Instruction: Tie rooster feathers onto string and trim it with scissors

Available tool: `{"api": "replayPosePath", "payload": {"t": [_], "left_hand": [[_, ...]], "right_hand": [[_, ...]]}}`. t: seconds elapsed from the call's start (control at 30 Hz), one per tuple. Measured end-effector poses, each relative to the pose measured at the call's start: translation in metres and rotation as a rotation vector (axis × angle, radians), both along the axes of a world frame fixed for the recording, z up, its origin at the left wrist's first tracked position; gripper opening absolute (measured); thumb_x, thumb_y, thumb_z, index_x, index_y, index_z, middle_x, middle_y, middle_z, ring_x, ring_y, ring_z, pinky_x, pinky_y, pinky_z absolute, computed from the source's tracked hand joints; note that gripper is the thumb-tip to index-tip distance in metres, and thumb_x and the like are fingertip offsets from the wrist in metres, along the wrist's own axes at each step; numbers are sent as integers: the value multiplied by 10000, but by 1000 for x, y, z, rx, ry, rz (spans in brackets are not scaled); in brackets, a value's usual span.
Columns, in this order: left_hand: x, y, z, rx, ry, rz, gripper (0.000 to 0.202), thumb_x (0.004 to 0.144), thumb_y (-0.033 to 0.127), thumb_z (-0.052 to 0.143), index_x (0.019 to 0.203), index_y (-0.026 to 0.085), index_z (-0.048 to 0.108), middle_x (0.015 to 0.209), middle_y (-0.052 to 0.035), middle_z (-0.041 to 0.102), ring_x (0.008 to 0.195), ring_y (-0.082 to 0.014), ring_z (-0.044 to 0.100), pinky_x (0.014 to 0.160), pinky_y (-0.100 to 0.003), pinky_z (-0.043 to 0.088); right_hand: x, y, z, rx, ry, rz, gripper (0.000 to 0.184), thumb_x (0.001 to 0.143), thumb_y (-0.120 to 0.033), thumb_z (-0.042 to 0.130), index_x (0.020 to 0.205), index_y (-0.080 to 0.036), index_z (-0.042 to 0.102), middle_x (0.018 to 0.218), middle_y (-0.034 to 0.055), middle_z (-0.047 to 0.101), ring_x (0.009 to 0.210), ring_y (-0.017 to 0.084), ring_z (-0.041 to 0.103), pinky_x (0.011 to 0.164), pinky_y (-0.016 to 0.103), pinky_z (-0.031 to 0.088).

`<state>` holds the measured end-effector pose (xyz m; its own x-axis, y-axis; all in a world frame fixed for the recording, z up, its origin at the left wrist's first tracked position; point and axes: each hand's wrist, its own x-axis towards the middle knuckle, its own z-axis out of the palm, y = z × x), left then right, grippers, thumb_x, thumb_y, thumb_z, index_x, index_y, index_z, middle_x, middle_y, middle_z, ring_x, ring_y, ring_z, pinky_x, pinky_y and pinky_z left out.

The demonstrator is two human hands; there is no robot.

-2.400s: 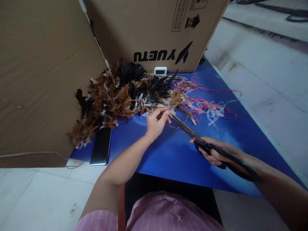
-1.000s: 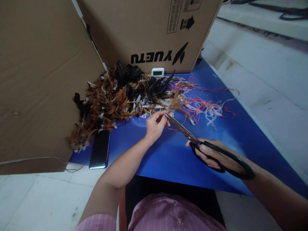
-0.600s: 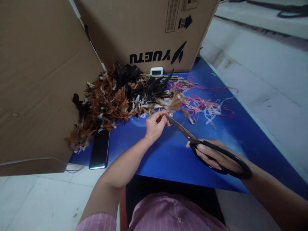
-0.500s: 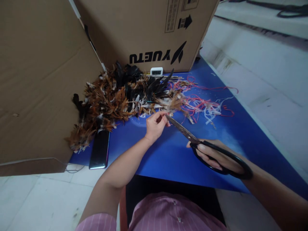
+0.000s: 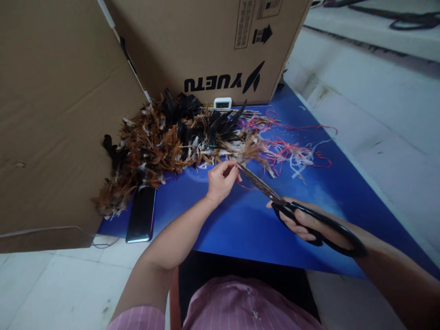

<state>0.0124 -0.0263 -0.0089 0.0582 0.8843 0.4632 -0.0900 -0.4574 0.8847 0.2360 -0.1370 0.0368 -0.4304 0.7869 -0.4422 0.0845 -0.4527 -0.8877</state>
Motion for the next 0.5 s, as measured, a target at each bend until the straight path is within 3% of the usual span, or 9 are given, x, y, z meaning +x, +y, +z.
{"api": "replayPosePath", "payload": {"t": [0.2, 0.4, 0.5], "left_hand": [[1, 0, 0, 12, -14, 7, 154, 885, 298, 585, 878, 160, 651, 573, 37, 611, 486, -77, 604, 535, -209, 501], [1, 1, -3, 16, -32, 2, 159, 886, 310, 594, 891, 162, 654, 567, 37, 616, 485, -81, 607, 529, -209, 500], [1, 0, -2, 10, -48, -11, 149, 883, 303, 598, 863, 164, 648, 565, 39, 619, 489, -77, 609, 530, -201, 495]], "right_hand": [[-8, -4, 6, -50, 72, -47, 535, 753, -663, 692, 997, -199, 585, 679, -35, 426, 482, 41, 307, 385, 170, 294], [-5, 6, -14, -276, 128, -67, 463, 760, -606, 666, 952, -187, 624, 577, -39, 467, 357, 48, 337, 319, 189, 316], [-3, 6, -17, -143, 37, -29, 448, 825, -598, 605, 996, -184, 606, 579, -43, 467, 353, 55, 359, 320, 191, 333]]}}
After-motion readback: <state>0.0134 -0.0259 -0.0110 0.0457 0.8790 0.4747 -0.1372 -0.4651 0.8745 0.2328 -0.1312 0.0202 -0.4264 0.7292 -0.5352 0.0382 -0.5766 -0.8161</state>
